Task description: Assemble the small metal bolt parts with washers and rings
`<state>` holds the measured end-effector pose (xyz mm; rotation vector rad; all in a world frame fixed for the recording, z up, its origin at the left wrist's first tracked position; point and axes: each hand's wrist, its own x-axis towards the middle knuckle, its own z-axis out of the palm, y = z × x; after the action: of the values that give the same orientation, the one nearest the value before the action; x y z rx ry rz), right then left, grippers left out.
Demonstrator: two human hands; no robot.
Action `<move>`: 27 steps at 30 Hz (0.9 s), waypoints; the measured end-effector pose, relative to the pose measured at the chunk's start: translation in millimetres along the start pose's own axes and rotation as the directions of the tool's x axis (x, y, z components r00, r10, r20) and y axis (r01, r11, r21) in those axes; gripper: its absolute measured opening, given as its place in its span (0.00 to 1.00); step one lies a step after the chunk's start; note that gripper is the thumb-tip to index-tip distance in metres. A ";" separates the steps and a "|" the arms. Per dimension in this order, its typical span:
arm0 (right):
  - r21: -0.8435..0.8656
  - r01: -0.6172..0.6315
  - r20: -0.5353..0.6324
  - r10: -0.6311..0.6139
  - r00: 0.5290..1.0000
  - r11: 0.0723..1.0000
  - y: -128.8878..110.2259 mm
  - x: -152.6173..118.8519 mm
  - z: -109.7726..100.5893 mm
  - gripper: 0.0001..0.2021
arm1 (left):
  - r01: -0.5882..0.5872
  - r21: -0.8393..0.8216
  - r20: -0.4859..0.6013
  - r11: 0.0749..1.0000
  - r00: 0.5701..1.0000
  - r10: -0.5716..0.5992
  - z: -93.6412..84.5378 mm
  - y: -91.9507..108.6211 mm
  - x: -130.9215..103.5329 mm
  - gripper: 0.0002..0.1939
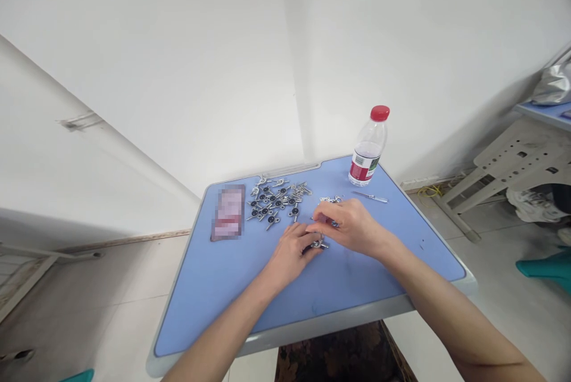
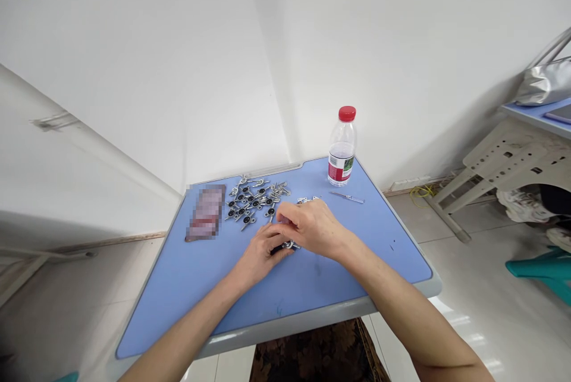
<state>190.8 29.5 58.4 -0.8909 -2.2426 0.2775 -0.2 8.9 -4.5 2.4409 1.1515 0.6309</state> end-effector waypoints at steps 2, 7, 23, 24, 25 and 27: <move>-0.036 0.017 -0.002 -0.017 1.000 0.999 0.4 -0.3 0.8 0.07 | -0.008 -0.005 -0.007 1.000 1.000 0.008 0.1 -0.3 -0.4 0.12; -0.074 0.029 0.156 -0.017 0.988 0.997 -6.0 0.2 -11.0 0.09 | -0.011 -0.001 -0.005 1.000 1.000 0.011 0.1 -0.3 -0.8 0.10; -0.042 -0.009 0.051 0.011 0.999 0.999 2.4 1.6 -14.7 0.08 | 0.000 0.026 -0.005 1.000 1.000 0.000 -0.4 -0.2 0.0 0.12; -0.047 -0.008 0.082 0.012 0.997 0.999 1.0 1.6 -16.1 0.09 | 0.000 0.024 -0.004 1.000 1.000 0.000 -0.8 0.0 0.1 0.12; -0.037 -0.007 0.119 0.012 0.993 0.999 -0.7 1.3 -17.8 0.11 | -0.001 0.021 -0.006 1.000 1.000 0.001 -1.1 0.1 0.1 0.12; 0.029 -0.008 0.190 0.002 0.982 1.000 -3.7 0.5 -20.9 0.17 | -0.005 0.012 -0.007 1.000 1.000 0.005 -1.0 -0.4 -0.1 0.11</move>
<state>202.8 25.9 75.6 -0.8869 -2.4052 0.4126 -1.0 9.2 -3.9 2.4538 1.1555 0.6369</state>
